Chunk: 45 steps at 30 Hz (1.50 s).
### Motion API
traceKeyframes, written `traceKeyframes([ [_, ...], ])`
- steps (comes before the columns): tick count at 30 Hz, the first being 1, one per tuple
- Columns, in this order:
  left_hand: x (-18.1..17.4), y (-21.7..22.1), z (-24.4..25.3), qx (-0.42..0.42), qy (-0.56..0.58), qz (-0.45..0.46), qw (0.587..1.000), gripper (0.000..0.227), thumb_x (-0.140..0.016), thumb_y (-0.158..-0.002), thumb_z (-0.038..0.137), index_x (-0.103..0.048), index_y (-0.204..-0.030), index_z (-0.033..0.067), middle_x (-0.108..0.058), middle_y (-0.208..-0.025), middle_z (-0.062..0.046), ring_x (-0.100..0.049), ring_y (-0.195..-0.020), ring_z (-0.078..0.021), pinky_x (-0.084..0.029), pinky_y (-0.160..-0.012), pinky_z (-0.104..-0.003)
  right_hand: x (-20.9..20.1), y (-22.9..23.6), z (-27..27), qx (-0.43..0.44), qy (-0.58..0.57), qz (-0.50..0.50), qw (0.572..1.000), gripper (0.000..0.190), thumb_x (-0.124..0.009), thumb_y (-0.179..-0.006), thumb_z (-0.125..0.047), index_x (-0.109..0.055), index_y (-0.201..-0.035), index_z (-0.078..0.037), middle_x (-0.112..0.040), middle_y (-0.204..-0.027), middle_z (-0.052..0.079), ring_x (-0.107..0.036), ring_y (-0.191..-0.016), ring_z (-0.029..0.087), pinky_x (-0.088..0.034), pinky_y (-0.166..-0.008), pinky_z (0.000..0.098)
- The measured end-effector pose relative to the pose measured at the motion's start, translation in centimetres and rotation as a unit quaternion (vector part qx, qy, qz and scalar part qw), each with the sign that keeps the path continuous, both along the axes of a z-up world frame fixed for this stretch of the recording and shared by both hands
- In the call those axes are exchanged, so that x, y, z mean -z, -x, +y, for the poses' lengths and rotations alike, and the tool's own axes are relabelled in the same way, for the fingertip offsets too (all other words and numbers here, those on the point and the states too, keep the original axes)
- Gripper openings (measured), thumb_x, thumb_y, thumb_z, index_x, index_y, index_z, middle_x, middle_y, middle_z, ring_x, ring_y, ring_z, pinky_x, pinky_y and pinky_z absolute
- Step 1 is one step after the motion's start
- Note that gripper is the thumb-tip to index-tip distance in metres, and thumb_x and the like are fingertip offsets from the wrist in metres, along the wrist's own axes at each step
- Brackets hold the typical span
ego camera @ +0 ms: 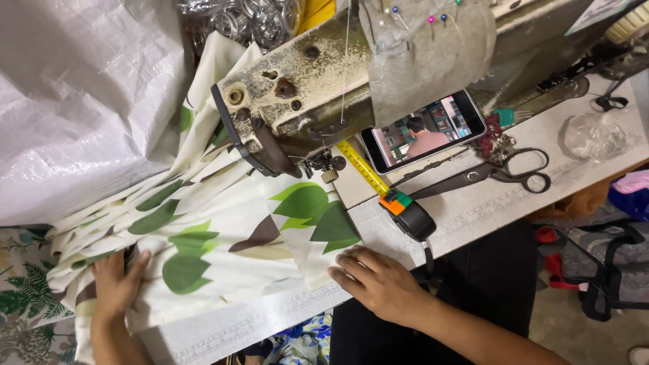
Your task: Measuring, folding, and sewing the hem of curtain panels using an industrial sewing machine and a tape measure.
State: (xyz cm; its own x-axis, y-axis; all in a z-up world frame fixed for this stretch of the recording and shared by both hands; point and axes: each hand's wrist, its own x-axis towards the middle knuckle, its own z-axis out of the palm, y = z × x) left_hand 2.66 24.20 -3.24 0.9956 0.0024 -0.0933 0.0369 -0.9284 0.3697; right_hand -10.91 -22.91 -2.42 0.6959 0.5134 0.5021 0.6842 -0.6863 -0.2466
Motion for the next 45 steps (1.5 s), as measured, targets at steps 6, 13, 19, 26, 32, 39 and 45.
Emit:
traceKeyframes([
  [6,0.8,0.8,-9.0,-0.018,-0.214,-0.041,0.976,0.081,-0.024,-0.092,0.067,-0.050,-0.125,-0.0021,-0.050,-0.124,-0.034,-0.042,-0.118,-0.0530,-0.012,-0.103,-0.070,0.5,0.1,-0.3,-0.011,-0.010,0.009,1.000,0.028,-0.047,-0.088,0.000,-0.057,-0.115,-0.002,-0.058,-0.111,0.016,-0.055,-0.102,0.031,-0.049,-0.093,0.0413],
  [13,-0.3,5.5,-3.4,-0.022,-0.163,-0.061,0.985,0.089,-0.017,-0.090,0.071,-0.040,-0.137,-0.0012,-0.044,-0.134,-0.033,-0.033,-0.131,-0.0496,-0.011,-0.114,-0.061,0.1,0.4,-1.1,-0.043,-0.023,-0.019,0.999,0.028,-0.048,-0.094,-0.014,-0.059,-0.116,0.000,-0.063,-0.112,0.015,-0.059,-0.103,0.027,-0.043,-0.100,0.0442],
  [19,-2.6,9.0,-11.3,0.037,-0.171,-0.330,0.927,0.038,-0.065,-0.092,0.013,-0.057,-0.126,-0.0023,-0.056,-0.128,-0.026,-0.056,-0.108,-0.0442,-0.045,-0.087,-0.051,0.7,0.8,-0.9,-0.007,0.013,-0.065,0.998,0.037,-0.053,-0.097,-0.036,-0.061,-0.115,-0.005,-0.063,-0.112,0.011,-0.060,-0.103,0.024,-0.044,-0.097,0.0422],
  [26,-2.7,16.4,-29.9,0.300,0.166,-0.182,0.922,0.048,-0.056,-0.092,0.025,-0.045,-0.130,-0.0011,-0.052,-0.126,-0.022,-0.047,-0.123,-0.0393,-0.033,-0.108,-0.052,1.6,1.8,-1.2,-0.020,0.014,-0.042,0.999,0.032,-0.048,-0.096,-0.026,-0.062,-0.111,-0.002,-0.057,-0.127,0.017,-0.055,-0.114,0.031,-0.039,-0.103,0.0473],
  [32,-1.0,18.0,-32.0,0.249,-0.088,-0.202,0.943,0.071,-0.036,-0.093,0.057,-0.033,-0.141,0.0048,-0.032,-0.148,-0.018,-0.034,-0.135,-0.0347,-0.026,-0.112,-0.045,-2.4,2.3,-2.8,0.048,-0.064,-0.127,0.989,0.016,-0.053,-0.093,-0.018,-0.067,-0.089,-0.011,-0.068,-0.098,0.006,-0.068,-0.087,0.018,-0.046,-0.088,0.0367],
  [39,-1.7,17.8,-33.2,0.248,-0.144,-0.170,0.943,0.081,-0.050,-0.088,0.055,-0.027,-0.144,0.0026,-0.033,-0.144,-0.020,-0.036,-0.128,-0.0407,-0.028,-0.111,-0.047,-2.9,-0.1,-4.5,0.300,-0.112,-0.061,0.945,0.056,-0.070,-0.086,-0.035,-0.052,-0.127,-0.002,-0.053,-0.122,0.018,-0.056,-0.109,0.031,-0.046,-0.091,0.0401],
  [45,-1.2,18.0,-34.1,0.227,-0.198,-0.183,0.936,0.088,-0.055,-0.082,0.056,-0.027,-0.143,-0.0002,-0.035,-0.142,-0.018,-0.036,-0.128,-0.0404,-0.026,-0.111,-0.051,-3.0,0.4,-5.5,0.291,-0.202,0.007,0.935,0.047,-0.074,-0.083,-0.018,-0.056,-0.123,0.000,-0.064,-0.111,0.015,-0.063,-0.098,0.023,-0.052,-0.085,0.0310],
])
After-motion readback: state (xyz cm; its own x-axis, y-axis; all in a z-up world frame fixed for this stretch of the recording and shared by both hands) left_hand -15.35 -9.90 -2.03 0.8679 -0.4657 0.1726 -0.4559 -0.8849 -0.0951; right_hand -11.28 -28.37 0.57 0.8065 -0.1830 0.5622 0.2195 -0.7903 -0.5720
